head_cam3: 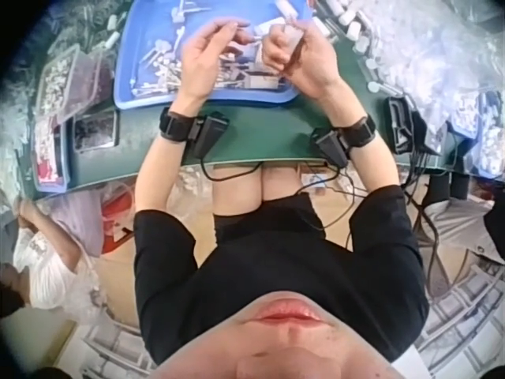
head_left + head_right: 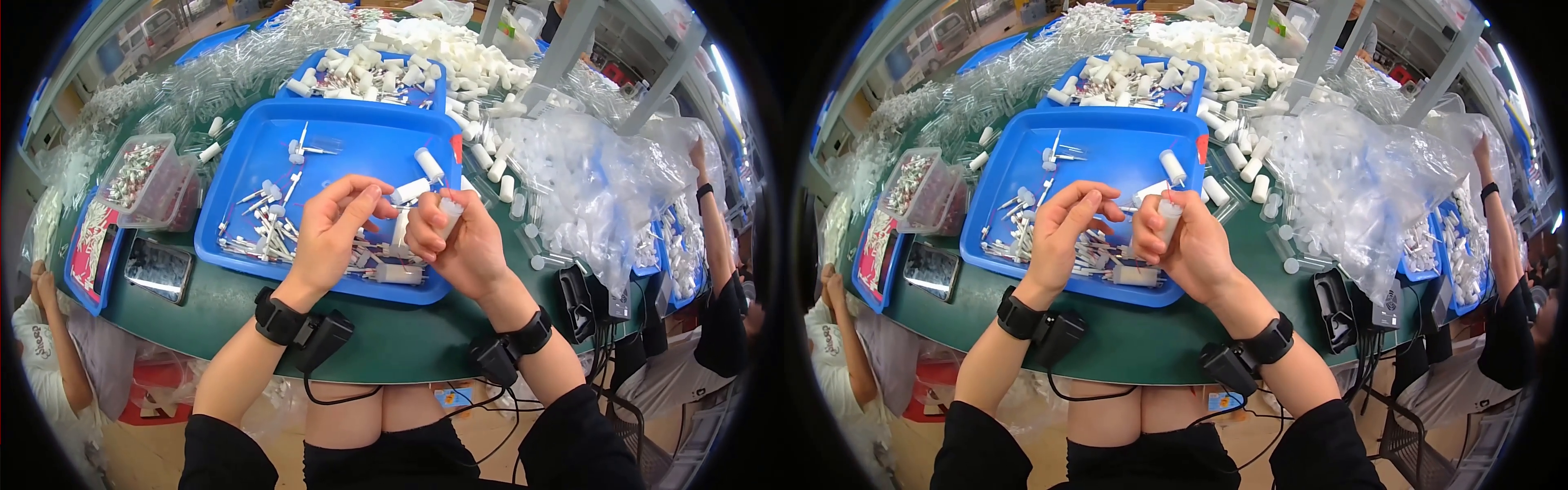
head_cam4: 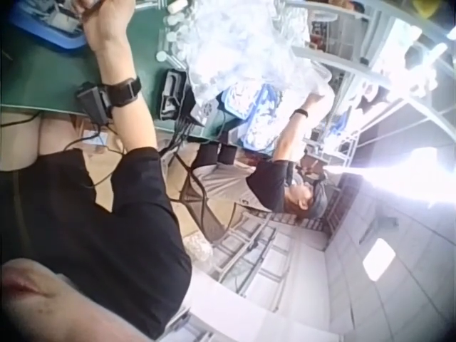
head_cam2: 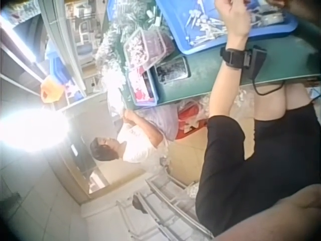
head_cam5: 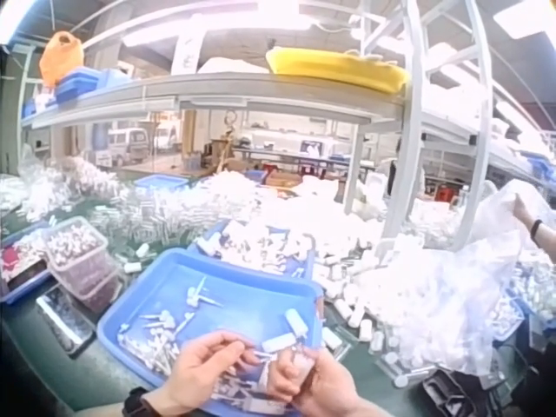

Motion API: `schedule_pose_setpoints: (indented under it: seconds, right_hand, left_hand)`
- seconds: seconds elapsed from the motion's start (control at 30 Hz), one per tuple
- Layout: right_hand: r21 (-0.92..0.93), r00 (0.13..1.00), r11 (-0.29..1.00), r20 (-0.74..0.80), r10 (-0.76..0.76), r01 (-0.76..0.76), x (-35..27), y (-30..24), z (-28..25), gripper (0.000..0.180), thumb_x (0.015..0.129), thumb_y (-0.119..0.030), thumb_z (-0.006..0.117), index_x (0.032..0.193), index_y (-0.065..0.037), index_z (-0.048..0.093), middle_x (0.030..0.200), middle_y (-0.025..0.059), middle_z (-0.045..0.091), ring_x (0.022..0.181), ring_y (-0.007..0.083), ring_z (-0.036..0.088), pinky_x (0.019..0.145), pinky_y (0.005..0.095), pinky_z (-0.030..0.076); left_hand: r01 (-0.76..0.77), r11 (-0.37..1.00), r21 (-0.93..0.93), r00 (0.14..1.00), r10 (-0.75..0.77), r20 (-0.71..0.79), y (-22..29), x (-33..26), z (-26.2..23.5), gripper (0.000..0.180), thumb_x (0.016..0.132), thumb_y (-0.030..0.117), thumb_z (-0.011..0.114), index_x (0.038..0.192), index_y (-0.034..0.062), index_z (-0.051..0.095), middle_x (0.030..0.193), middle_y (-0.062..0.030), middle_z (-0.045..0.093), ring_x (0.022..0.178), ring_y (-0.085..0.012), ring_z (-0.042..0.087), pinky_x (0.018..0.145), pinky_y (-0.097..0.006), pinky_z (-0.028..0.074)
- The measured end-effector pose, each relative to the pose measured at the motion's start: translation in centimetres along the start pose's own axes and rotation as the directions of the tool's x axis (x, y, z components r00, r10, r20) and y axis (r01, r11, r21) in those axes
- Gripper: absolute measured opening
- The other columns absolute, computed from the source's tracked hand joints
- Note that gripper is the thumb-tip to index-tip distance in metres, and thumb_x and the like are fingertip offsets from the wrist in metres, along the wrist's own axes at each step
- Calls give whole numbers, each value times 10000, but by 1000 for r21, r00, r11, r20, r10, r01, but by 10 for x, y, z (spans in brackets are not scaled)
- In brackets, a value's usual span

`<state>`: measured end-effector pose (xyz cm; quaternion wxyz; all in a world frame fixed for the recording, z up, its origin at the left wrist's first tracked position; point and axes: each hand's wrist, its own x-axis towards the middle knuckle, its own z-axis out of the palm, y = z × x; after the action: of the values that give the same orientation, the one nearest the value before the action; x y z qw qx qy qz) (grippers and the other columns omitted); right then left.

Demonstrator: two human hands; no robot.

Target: Manually assembling small white plastic components at a factory workbench.

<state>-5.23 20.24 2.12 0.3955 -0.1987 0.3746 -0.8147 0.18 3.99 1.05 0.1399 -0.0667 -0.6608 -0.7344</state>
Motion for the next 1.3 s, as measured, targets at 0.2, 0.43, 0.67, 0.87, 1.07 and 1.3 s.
schedule_pose_setpoints:
  seconds: [0.2, 0.43, 0.67, 0.87, 1.07, 1.3]
  right_hand:
    - [109, 999, 993, 18, 41, -42, 1, -5, 8, 454, 904, -476, 214, 638, -127, 331, 541, 3, 332, 518, 144, 333, 540, 244, 297]
    - [176, 975, 975, 196, 103, -138, -3, -4, 0, 457, 899, -497, 222, 610, -155, 310, 486, -34, 305, 429, 101, 296, 489, 255, 290]
    - [124, 978, 982, 174, 117, -140, -3, -3, -3, 392, 896, -425, 253, 615, -157, 307, 491, -35, 303, 439, 104, 302, 499, 258, 300]
    - [-83, 993, 990, 20, 112, -110, -3, -1, 10, 575, 886, -551, 181, 855, -70, 495, 770, 36, 499, 645, 144, 417, 632, 271, 351]
    - [-312, 997, 948, -47, 54, -66, -3, 6, 15, 676, 891, -556, 172, 1034, 2, 527, 912, 73, 566, 705, 157, 473, 701, 290, 390]
    - [-298, 976, 930, -94, 195, -215, -6, 8, 9, 518, 904, -499, 270, 761, -49, 481, 623, 44, 451, 505, 149, 413, 492, 278, 410]
  left_hand:
    - [11, 1000, 1, 1000, -11, -2, -2, 0, -1, 226, 892, 223, 481, 951, 32, 588, 807, -39, 617, 784, -88, 576, 640, -219, 424]
    - [-3, 1000, -3, 1000, 3, 19, 0, -1, 0, 231, 891, 228, 483, 956, 32, 587, 811, -37, 613, 777, -81, 564, 643, -215, 421]
    - [16, 1000, 4, 999, -16, 49, -1, -1, 0, 233, 890, 232, 486, 959, 34, 585, 832, -38, 615, 796, -80, 562, 650, -213, 419]
    - [68, 993, -95, 995, -61, 84, 6, -5, 10, 178, 825, 98, 578, 976, 5, 562, 850, -78, 603, 704, -117, 586, 581, -236, 479]
    - [148, 980, -135, 980, -126, 156, 5, -5, 4, 252, 800, 52, 603, 1033, -17, 536, 884, -95, 587, 648, -129, 585, 528, -259, 493]
    - [208, 955, -213, 969, -172, 175, 5, -8, 7, 259, 791, 42, 615, 1036, -20, 557, 901, -82, 585, 713, -117, 574, 620, -242, 487]
